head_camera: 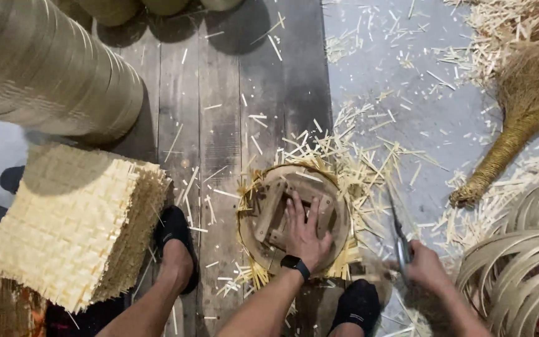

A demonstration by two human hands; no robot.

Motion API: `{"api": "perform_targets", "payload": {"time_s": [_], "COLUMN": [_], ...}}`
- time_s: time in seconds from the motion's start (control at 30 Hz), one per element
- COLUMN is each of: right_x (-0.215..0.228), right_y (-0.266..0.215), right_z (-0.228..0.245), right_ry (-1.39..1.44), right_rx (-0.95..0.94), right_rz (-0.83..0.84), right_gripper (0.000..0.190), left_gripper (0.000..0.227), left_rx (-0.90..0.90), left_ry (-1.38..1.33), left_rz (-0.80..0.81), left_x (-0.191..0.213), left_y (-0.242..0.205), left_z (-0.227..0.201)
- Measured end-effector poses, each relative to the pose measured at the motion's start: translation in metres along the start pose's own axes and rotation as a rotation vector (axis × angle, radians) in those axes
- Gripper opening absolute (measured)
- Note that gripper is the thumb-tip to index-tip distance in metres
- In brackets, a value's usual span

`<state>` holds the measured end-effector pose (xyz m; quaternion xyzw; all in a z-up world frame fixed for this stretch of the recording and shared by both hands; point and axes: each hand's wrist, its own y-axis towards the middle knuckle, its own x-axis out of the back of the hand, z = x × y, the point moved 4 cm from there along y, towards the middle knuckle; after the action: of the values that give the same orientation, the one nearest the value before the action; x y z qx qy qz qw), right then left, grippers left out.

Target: The person is assembling a bamboo steamer basket by trimming the edges of a woven bamboo base and fitting it into a circular wooden frame.

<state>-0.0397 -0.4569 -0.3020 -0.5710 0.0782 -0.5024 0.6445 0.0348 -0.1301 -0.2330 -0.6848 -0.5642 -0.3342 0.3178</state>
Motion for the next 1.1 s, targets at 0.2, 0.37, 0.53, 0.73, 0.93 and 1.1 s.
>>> {"api": "perform_targets", "payload": {"time_s": [0.2, 0.37, 0.53, 0.73, 0.93, 1.1], "right_x": [-0.010, -0.013, -0.003, 0.014, 0.024, 0.016], "right_y": [-0.032, -0.021, -0.022, -0.011, 0.004, -0.002], "right_z": [0.093, 0.119, 0.111, 0.171, 0.128, 0.156], "right_ry": [-0.312, -0.534, -0.503, -0.651, -0.739, -0.692], "right_rx": [0.254, 0.287, 0.326, 0.548, 0.326, 0.530], "right_rz": [-0.307, -0.416, -0.436, -0.660, -0.346, -0.553], "right_gripper": [0.072, 0.051, 0.039, 0.049, 0.048, 0.060], "left_gripper": [0.101, 0.100, 0.101, 0.105, 0.106, 0.104], "left_rx": [0.030, 0.021, -0.002, -0.025, -0.095, -0.209], "left_ry": [-0.016, -0.060, -0.101, -0.114, -0.046, -0.107], "left_rz": [0.069, 0.098, 0.114, 0.095, 0.272, 0.239], "left_x": [0.010, 0.013, 0.013, 0.014, 0.019, 0.025], "left_y": [0.008, 0.007, -0.003, 0.003, -0.001, -0.007], "left_z": [-0.003, -0.003, 0.000, -0.001, 0.015, 0.017]}}
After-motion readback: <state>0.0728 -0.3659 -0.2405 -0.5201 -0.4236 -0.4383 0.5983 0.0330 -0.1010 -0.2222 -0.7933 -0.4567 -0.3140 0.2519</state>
